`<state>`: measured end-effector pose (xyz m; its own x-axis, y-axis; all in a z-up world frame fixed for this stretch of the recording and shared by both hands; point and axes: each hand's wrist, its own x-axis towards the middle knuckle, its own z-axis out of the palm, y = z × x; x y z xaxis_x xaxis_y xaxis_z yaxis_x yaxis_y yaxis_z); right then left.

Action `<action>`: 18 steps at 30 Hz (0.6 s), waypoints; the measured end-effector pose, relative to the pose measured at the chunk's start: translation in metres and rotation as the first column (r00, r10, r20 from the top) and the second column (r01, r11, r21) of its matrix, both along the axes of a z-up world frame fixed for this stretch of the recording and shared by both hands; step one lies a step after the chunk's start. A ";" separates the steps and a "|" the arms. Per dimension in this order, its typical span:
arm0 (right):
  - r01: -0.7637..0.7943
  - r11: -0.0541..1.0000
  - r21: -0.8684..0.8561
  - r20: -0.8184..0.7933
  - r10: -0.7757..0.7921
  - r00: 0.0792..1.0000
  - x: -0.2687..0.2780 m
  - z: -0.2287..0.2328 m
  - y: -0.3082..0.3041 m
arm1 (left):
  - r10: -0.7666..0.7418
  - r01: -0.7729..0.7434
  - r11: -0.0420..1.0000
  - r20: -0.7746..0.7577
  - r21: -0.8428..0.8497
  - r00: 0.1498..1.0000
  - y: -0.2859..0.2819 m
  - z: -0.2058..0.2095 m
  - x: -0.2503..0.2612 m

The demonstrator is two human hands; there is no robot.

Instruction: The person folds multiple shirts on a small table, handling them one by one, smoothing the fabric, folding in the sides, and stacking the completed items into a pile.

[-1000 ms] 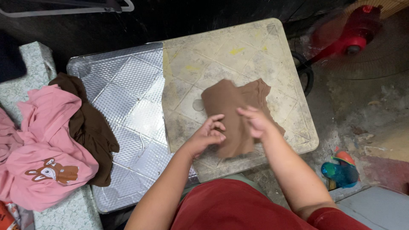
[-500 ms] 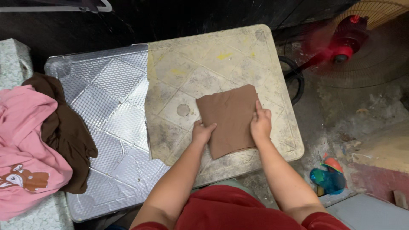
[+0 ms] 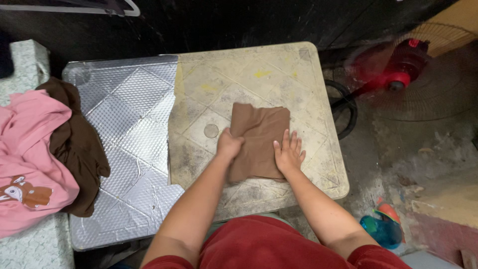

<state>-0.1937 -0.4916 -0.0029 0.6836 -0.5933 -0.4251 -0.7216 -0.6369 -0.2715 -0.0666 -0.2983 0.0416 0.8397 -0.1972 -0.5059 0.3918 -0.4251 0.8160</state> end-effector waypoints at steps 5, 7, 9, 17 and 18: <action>-0.074 0.988 0.139 0.218 0.042 0.975 0.021 -0.010 -0.002 | -0.367 0.194 0.851 0.289 0.488 0.884 0.023 0.135 0.064; -0.114 0.979 0.167 0.332 0.053 0.942 0.035 -0.010 -0.003 | -0.487 0.203 0.777 0.366 0.596 0.793 0.031 0.173 0.066; -0.151 0.972 0.182 0.411 0.065 0.910 0.050 -0.006 -0.003 | -0.590 0.165 0.717 0.463 0.677 0.661 0.046 0.183 0.067; -0.305 0.941 0.146 0.455 0.210 0.865 0.056 0.008 0.025 | -0.699 0.042 0.624 0.533 0.780 0.477 0.104 0.049 -0.021; -0.319 0.936 0.151 0.417 0.232 0.879 0.051 0.006 0.031 | -0.737 0.168 0.562 0.399 0.810 0.545 0.107 0.033 -0.042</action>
<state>-0.1424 -0.4606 0.0035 0.9408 -0.2833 -0.1859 -0.3347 -0.6916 -0.6401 -0.1089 -0.1910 0.0751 0.8401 -0.5408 -0.0427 -0.5281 -0.8333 0.1636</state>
